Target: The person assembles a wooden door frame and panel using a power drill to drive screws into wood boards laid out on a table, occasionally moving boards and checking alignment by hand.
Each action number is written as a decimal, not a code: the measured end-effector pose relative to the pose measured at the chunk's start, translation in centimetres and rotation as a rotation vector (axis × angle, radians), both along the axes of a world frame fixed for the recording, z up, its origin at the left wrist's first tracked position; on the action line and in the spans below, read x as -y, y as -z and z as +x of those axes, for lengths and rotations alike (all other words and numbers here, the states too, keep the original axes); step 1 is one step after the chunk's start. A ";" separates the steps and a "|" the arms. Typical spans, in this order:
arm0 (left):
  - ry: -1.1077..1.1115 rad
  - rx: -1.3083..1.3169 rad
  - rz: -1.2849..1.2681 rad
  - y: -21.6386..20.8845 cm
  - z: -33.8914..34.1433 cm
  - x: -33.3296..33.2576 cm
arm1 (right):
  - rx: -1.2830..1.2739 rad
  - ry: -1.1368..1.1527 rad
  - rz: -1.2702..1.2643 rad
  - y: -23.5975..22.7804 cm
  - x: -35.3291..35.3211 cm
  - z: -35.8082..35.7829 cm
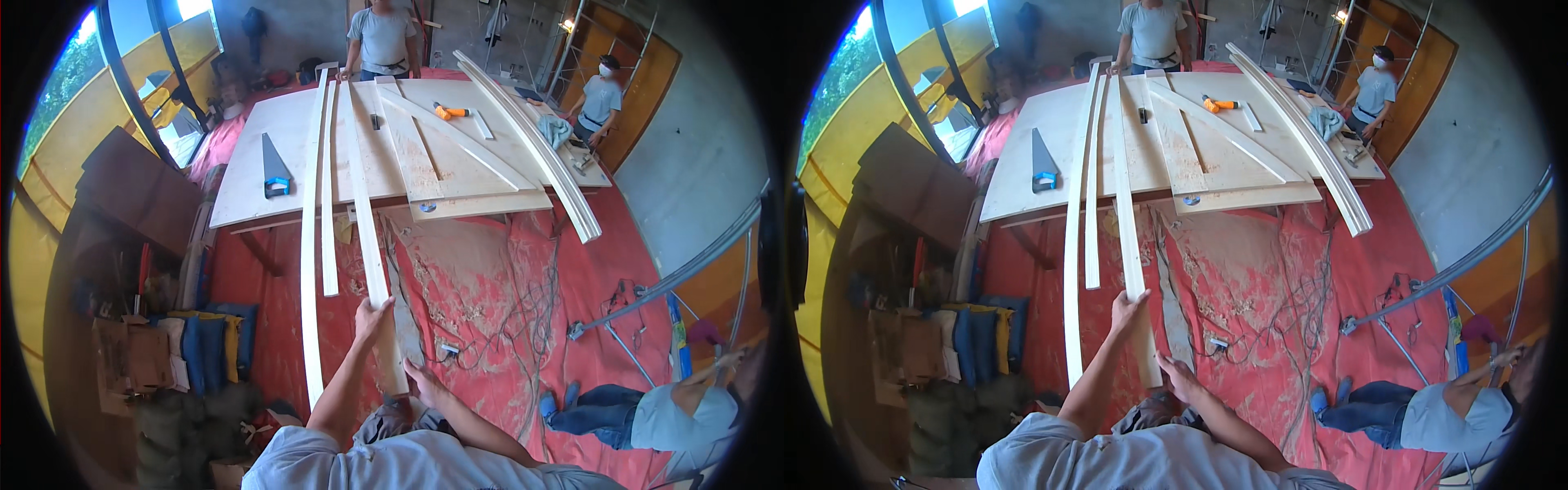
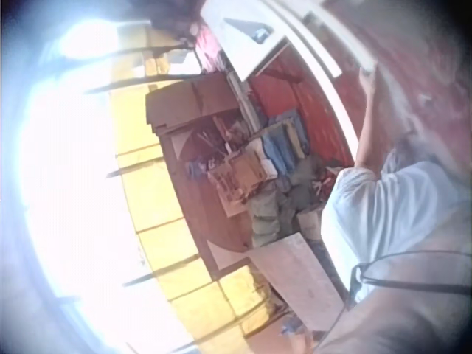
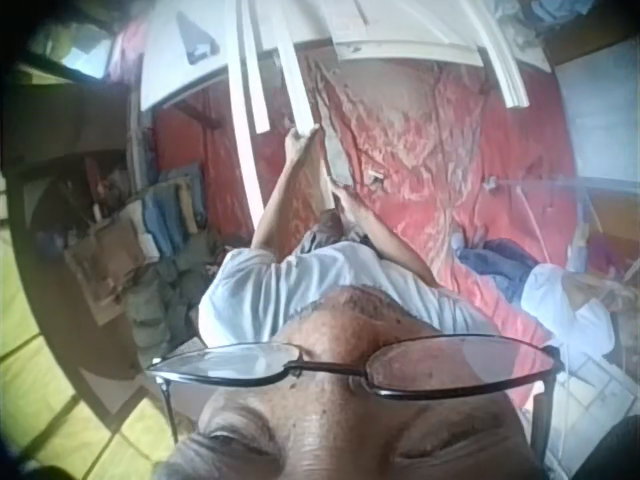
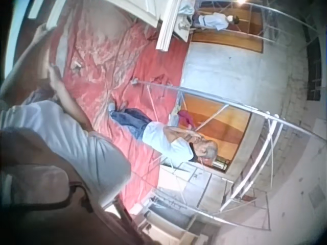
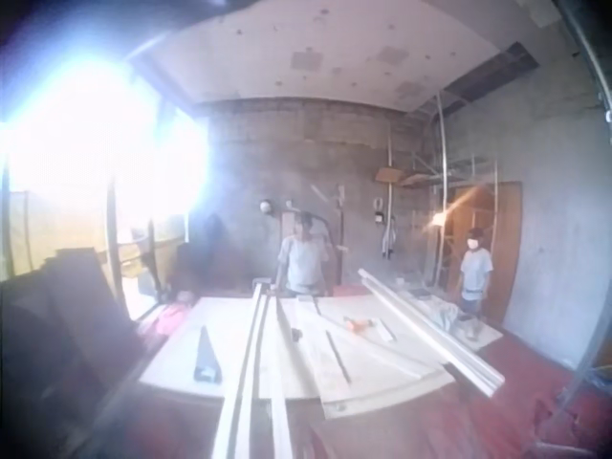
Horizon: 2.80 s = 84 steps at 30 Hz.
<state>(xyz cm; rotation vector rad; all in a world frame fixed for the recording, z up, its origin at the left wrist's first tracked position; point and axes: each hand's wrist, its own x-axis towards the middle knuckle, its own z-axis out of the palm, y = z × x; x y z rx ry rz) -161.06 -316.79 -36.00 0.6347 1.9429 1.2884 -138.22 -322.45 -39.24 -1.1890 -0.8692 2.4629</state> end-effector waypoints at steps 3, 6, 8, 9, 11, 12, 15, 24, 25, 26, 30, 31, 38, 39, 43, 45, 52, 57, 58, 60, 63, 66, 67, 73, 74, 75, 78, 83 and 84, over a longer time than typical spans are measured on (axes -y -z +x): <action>-0.050 0.056 0.068 -0.6 0.3 0.4 | -0.040 -0.068 0.022 -4.8 0.5 -1.4; -0.029 0.117 0.092 -1.3 2.9 0.9 | 0.042 -0.067 0.173 -6.1 1.5 0.4; -0.032 0.225 0.192 0.0 4.7 1.5 | 0.198 -0.113 0.314 -5.3 2.7 2.4; 0.018 0.296 0.213 2.1 4.6 2.8 | 0.278 -0.166 0.329 -5.1 3.7 2.9; 0.059 0.405 0.175 3.1 8.0 4.6 | 0.360 -0.184 0.536 -2.9 5.5 6.8; 0.080 0.456 0.154 3.5 9.5 5.6 | 0.398 -0.177 0.735 -1.5 7.1 9.1; 0.179 0.650 0.083 5.1 12.5 8.7 | 0.459 -0.146 0.883 2.8 12.6 17.4; 0.194 0.555 -0.079 8.9 13.7 15.3 | 0.952 -0.284 0.507 -3.5 38.0 40.1; 0.194 0.549 -0.063 9.3 13.9 15.2 | 0.941 -0.216 0.480 -3.0 41.7 42.8; 0.176 0.555 -0.062 9.8 14.1 15.1 | 0.932 -0.153 0.451 -2.3 45.7 45.7; 0.219 0.613 -0.073 10.9 16.5 14.4 | 1.050 -0.124 0.340 -3.0 59.4 54.8; 0.232 0.627 -0.084 11.5 17.5 14.1 | 1.091 -0.136 0.301 -3.8 61.6 55.7; 0.367 0.126 -0.067 18.4 16.0 16.2 | 1.219 -0.271 0.095 -4.2 64.8 58.1; 0.352 0.052 -0.010 18.1 17.2 17.3 | 1.231 -0.291 0.071 -3.9 64.7 58.0; 0.166 0.312 -0.167 7.5 27.8 22.0 | 1.294 -0.310 -0.040 -4.4 65.2 57.7; 0.221 0.299 -0.243 5.8 27.9 24.6 | 1.277 -0.347 -0.027 -3.9 64.3 57.5; 0.256 0.187 -0.279 7.7 31.8 28.5 | 1.259 -0.375 -0.035 -3.5 64.8 58.6; 0.388 0.144 -0.289 10.8 32.8 27.8 | 1.257 -0.355 -0.064 -4.0 69.3 61.2; 0.459 0.170 -0.288 9.9 33.3 27.1 | 1.260 -0.340 -0.078 -4.3 70.9 61.8; 0.440 0.092 -0.332 11.4 32.2 27.9 | 1.240 -0.383 -0.094 -5.4 73.5 63.6; 0.284 0.029 -0.297 14.2 31.3 28.0 | 1.197 -0.441 -0.144 -6.8 76.1 65.2; 0.370 0.171 -0.325 9.6 33.2 26.1 | 1.201 -0.434 -0.210 -7.5 77.2 65.3; 0.347 0.139 -0.338 9.9 32.8 26.1 | 1.193 -0.447 -0.219 -7.3 77.1 65.2; 0.279 0.028 -0.345 10.8 32.5 25.2 | 1.175 -0.502 -0.276 -7.2 76.2 65.3; 0.276 0.034 -0.353 10.6 32.6 25.0 | 1.174 -0.502 -0.286 -7.3 75.9 65.4; 0.270 0.038 -0.359 10.7 32.6 24.8 | 1.170 -0.509 -0.294 -7.1 75.8 65.5; 0.282 0.064 -0.392 10.9 32.4 24.4 | 1.152 -0.516 -0.323 -6.5 75.6 66.0; 0.280 0.016 -0.359 11.3 33.0 24.1 | 1.190 -0.531 -0.280 -8.4 73.6 65.1; 0.285 0.036 -0.350 11.0 33.2 24.1 | 1.214 -0.542 -0.252 -8.9 73.3 64.8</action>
